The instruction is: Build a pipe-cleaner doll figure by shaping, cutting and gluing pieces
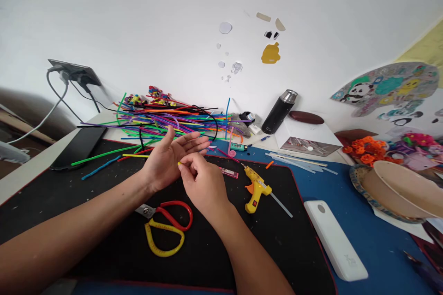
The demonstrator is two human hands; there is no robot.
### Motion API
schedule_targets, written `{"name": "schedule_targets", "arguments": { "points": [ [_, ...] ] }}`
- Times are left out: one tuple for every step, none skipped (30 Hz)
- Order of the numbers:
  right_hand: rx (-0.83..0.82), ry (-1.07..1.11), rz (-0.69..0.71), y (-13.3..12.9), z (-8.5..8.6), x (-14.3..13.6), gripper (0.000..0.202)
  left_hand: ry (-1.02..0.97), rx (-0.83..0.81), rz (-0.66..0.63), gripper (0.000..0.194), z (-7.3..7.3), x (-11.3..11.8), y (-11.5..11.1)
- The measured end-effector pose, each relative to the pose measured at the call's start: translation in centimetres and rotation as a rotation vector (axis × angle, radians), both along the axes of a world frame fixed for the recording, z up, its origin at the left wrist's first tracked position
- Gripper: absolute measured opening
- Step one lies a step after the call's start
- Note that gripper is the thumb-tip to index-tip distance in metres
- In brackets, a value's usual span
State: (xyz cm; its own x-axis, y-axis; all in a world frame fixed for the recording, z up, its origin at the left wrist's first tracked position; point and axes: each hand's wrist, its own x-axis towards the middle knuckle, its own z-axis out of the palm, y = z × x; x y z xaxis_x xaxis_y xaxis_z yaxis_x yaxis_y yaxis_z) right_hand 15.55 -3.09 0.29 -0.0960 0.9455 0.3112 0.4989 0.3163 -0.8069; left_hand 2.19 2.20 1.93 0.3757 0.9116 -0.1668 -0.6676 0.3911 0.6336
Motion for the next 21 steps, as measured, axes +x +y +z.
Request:
{"name": "schedule_targets", "arguments": {
  "points": [
    [0.011, 0.009, -0.013, 0.1, 0.1, 0.1, 0.01, 0.042, 0.016, 0.006, 0.05, -0.1, -0.2, 0.1],
    [0.025, 0.02, -0.027, 0.2, 0.1, 0.3, 0.01, 0.084, 0.034, 0.012, 0.044, -0.2, -0.4, 0.3],
    [0.041, 0.031, -0.04, 0.2, 0.1, 0.4, 0.01, 0.125, 0.052, 0.014, 0.038, -0.4, -0.6, 0.4],
    [0.055, 0.046, -0.051, 0.3, 0.2, 0.5, 0.011, 0.163, 0.074, 0.017, 0.033, -0.5, -0.8, 0.5],
    [0.063, 0.063, -0.059, 0.4, 0.2, 0.7, 0.012, 0.2, 0.098, 0.017, 0.03, -0.5, -1.0, 0.6],
    [0.064, 0.084, -0.063, 0.4, 0.3, 0.8, 0.012, 0.234, 0.122, 0.008, 0.028, -0.6, -1.2, 0.7],
    [0.061, 0.107, -0.066, 0.5, 0.3, 0.9, 0.012, 0.26, 0.146, -0.014, 0.028, -0.5, -1.4, 0.8],
    [0.055, 0.128, -0.067, 0.5, 0.4, 1.0, 0.012, 0.28, 0.166, -0.051, 0.029, -0.4, -1.6, 0.8],
    [0.052, 0.146, -0.07, 0.5, 0.5, 1.1, 0.012, 0.29, 0.18, -0.095, 0.029, -0.3, -1.7, 0.9],
    [0.051, 0.157, -0.077, 0.5, 0.6, 1.1, 0.012, 0.296, 0.191, -0.142, 0.03, -0.1, -1.9, 0.9],
    [0.053, 0.161, -0.085, 0.5, 0.7, 1.2, 0.012, 0.301, 0.196, -0.18, 0.03, 0.1, -2.1, 1.0],
    [0.059, 0.162, -0.093, 0.5, 0.7, 1.2, 0.012, 0.302, 0.198, -0.205, 0.031, 0.3, -2.2, 1.0],
    [0.065, 0.164, -0.1, 0.5, 0.8, 1.3, 0.012, 0.3, 0.199, -0.217, 0.031, 0.4, -2.3, 1.0],
    [0.073, 0.17, -0.105, 0.5, 0.8, 1.3, 0.012, 0.301, 0.201, -0.225, 0.031, 0.5, -2.4, 1.0],
    [0.08, 0.178, -0.109, 0.5, 0.9, 1.3, 0.011, 0.305, 0.204, -0.229, 0.031, 0.6, -2.4, 1.0],
    [0.087, 0.187, -0.11, 0.5, 0.9, 1.2, 0.011, 0.313, 0.209, -0.233, 0.03, 0.6, -2.4, 1.0],
    [0.095, 0.196, -0.111, 0.5, 0.9, 1.2, 0.011, 0.328, 0.214, -0.238, 0.03, 0.7, -2.5, 1.0],
    [0.1, 0.201, -0.113, 0.5, 0.9, 1.2, 0.011, 0.347, 0.219, -0.244, 0.03, 0.7, -2.5, 1.0],
    [0.103, 0.203, -0.114, 0.5, 0.9, 1.2, 0.011, 0.366, 0.224, -0.247, 0.031, 0.7, -2.5, 1.0],
    [0.105, 0.203, -0.115, 0.5, 0.9, 1.2, 0.012, 0.379, 0.228, -0.247, 0.032, 0.7, -2.5, 1.0],
    [0.105, 0.201, -0.115, 0.5, 0.9, 1.1, 0.012, 0.388, 0.233, -0.251, 0.033, 0.8, -2.5, 1.0]
  ]
}}
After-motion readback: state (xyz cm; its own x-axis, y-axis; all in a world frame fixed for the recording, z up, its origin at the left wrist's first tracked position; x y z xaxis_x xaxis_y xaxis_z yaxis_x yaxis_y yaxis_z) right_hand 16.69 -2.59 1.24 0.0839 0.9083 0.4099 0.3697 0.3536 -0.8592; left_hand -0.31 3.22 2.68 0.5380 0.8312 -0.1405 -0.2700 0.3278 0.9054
